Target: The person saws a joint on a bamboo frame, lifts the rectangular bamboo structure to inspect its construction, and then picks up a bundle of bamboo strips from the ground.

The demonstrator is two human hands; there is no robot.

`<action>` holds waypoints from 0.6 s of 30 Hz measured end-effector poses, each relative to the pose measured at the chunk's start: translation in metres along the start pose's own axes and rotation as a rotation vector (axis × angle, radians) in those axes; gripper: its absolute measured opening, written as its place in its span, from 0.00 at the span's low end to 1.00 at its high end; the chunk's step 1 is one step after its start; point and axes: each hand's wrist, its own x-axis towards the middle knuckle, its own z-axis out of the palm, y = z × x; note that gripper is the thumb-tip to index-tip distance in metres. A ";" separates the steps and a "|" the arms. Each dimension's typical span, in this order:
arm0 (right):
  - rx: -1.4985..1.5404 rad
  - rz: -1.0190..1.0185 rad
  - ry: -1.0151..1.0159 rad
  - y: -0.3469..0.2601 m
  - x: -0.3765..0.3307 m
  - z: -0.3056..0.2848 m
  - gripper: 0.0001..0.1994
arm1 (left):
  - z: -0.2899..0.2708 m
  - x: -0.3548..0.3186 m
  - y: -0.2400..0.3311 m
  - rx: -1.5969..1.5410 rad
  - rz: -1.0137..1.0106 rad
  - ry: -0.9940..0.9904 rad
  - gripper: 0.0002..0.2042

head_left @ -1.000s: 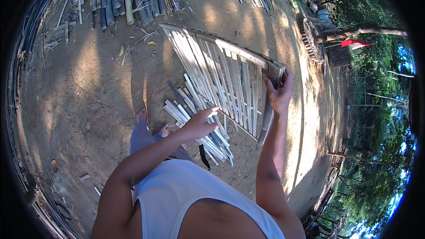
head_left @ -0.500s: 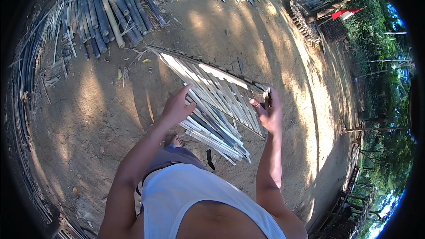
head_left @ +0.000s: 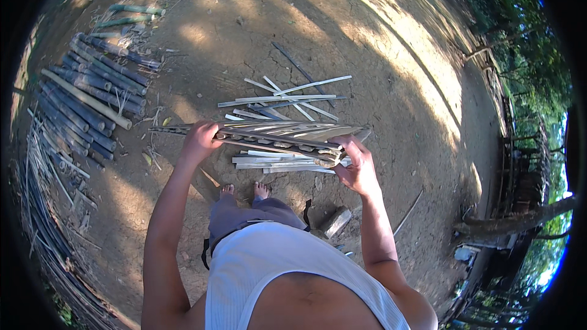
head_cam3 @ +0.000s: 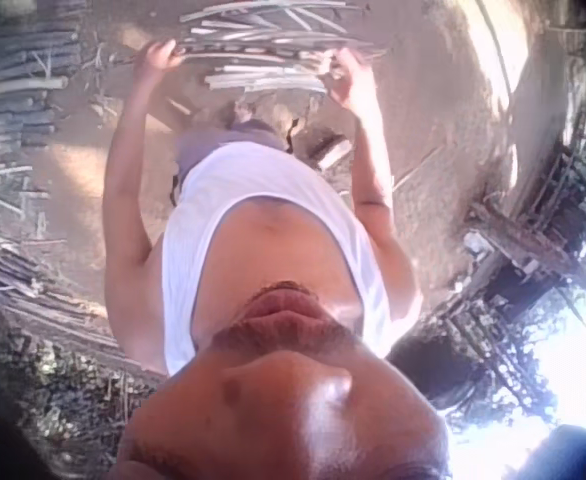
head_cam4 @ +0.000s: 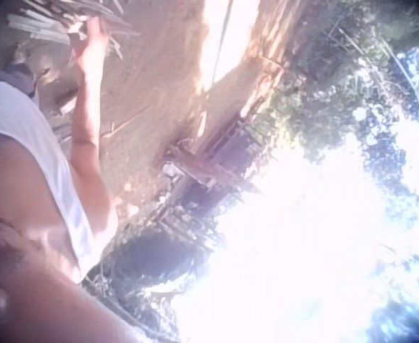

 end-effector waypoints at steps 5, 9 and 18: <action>-0.144 0.119 0.107 -0.022 -0.013 0.009 0.29 | 0.004 -0.005 -0.013 -0.081 0.082 -0.028 0.16; -0.246 0.130 0.099 -0.025 0.004 0.005 0.27 | -0.012 0.015 -0.017 -0.071 0.141 0.014 0.11; -0.294 0.264 0.301 -0.120 -0.006 -0.062 0.30 | -0.150 0.048 0.038 -0.008 0.444 0.107 0.17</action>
